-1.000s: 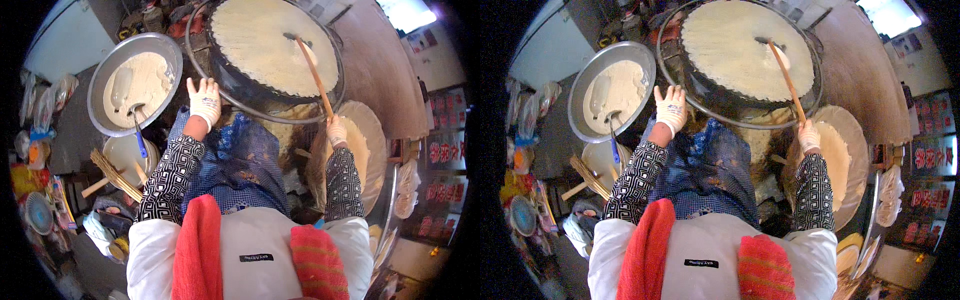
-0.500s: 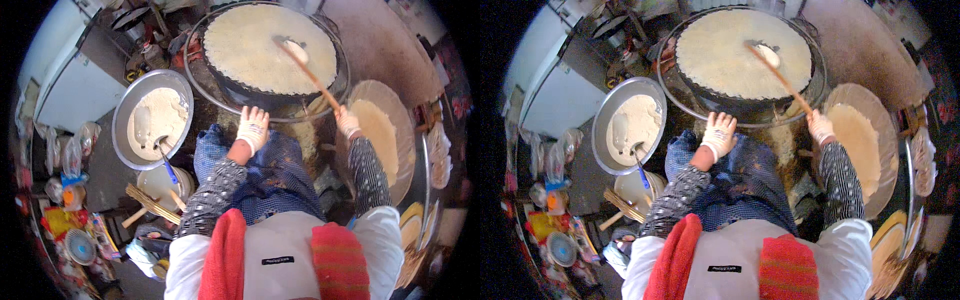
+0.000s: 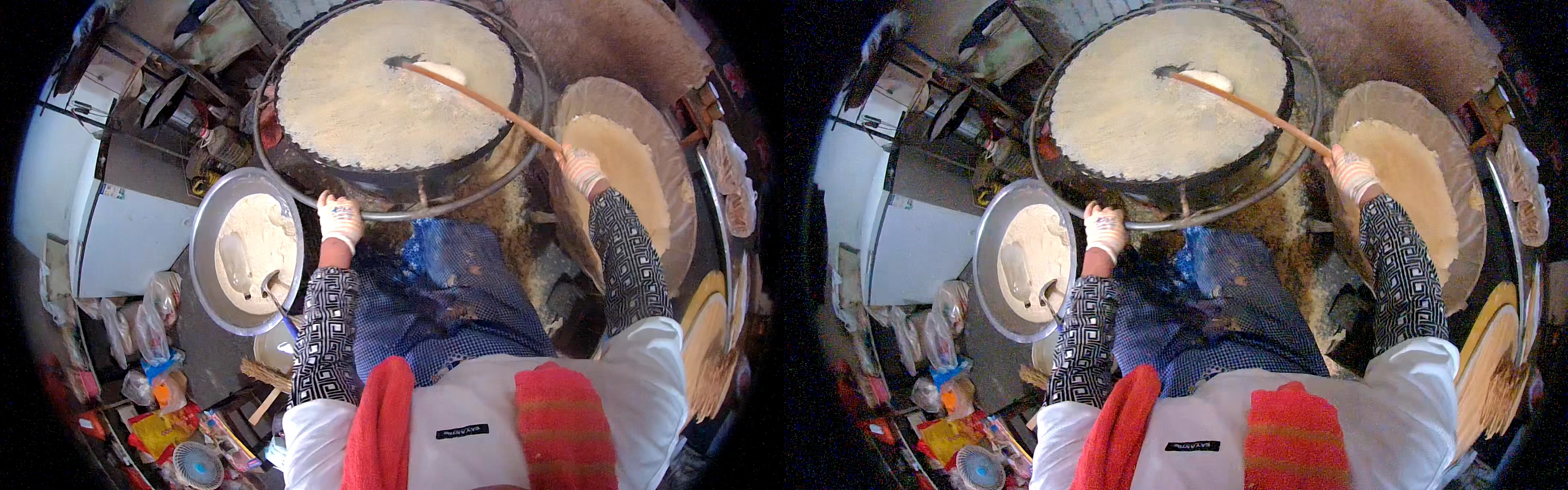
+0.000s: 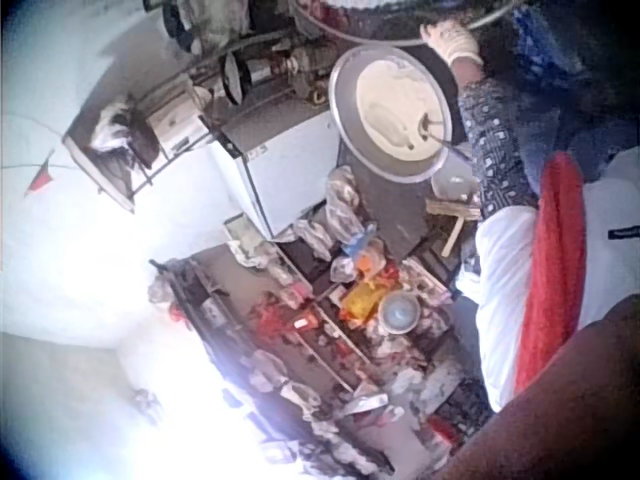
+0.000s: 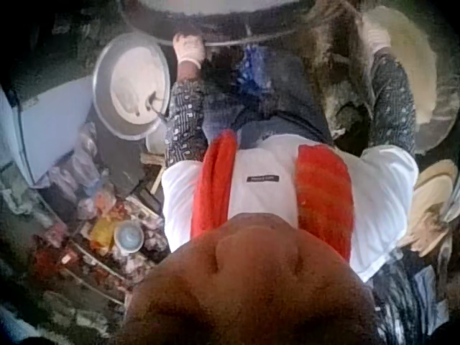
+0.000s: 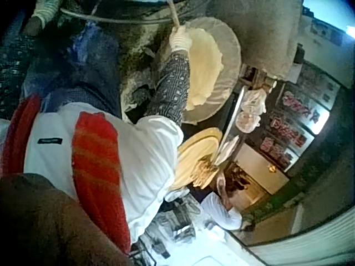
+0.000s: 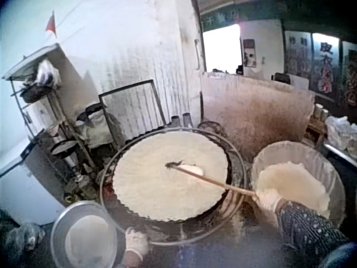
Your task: The person scoops batter from a metal bowl and spreads it onto a large, hot, circular griddle using a wooden stick. They cook the crepe until it is set, then use a blue spatula to lift and remove the finished crepe from the griddle. The process is repeated multiple times throughout the clip.
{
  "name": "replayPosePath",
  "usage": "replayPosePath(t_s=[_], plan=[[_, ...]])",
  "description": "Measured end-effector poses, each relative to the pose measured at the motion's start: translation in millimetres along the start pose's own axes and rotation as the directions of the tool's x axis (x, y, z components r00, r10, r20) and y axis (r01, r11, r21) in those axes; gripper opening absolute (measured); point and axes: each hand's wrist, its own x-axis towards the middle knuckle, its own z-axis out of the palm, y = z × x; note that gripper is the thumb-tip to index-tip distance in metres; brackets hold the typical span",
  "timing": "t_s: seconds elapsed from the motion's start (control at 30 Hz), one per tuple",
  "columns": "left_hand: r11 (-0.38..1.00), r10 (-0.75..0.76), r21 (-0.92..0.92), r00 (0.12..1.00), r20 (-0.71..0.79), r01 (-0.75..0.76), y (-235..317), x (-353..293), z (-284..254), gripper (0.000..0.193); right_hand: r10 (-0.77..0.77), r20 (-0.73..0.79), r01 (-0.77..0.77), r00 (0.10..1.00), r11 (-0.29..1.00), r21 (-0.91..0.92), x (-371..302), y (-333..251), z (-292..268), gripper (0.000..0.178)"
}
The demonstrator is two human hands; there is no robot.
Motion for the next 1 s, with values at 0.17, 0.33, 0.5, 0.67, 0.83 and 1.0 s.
replayPosePath(t_s=[0.17,0.33,0.5,0.67,0.83,1.0], plan=[[0.993,-0.044,0.117,0.988,0.150,0.027,-50,24,16,0.023,0.007,0.014,-0.007,1.000,0.998,0.059,47,-8,-8,0.035],[0.973,-0.048,0.231,0.990,0.133,0.016,-94,43,23,0.019,-0.135,0.339,-0.255,0.931,0.423,0.869,14,-94,3,0.040],[0.945,-0.045,0.327,0.995,0.091,0.013,-150,62,58,0.025,-0.106,0.466,-0.457,0.879,0.094,0.884,-65,-193,-86,0.043],[0.982,-0.038,0.183,0.997,-0.071,0.050,-205,69,104,0.020,0.201,0.366,-0.309,0.909,-0.266,0.913,-99,-180,-61,0.046],[0.981,0.013,0.195,1.000,0.013,-0.015,-180,91,81,0.021,0.139,0.447,-0.406,0.883,-0.251,0.879,-121,-188,-26,0.045],[0.954,-0.021,0.299,0.986,0.166,-0.030,-141,67,30,0.026,0.087,0.459,-0.433,0.884,-0.218,0.875,-108,-208,-42,0.047]])
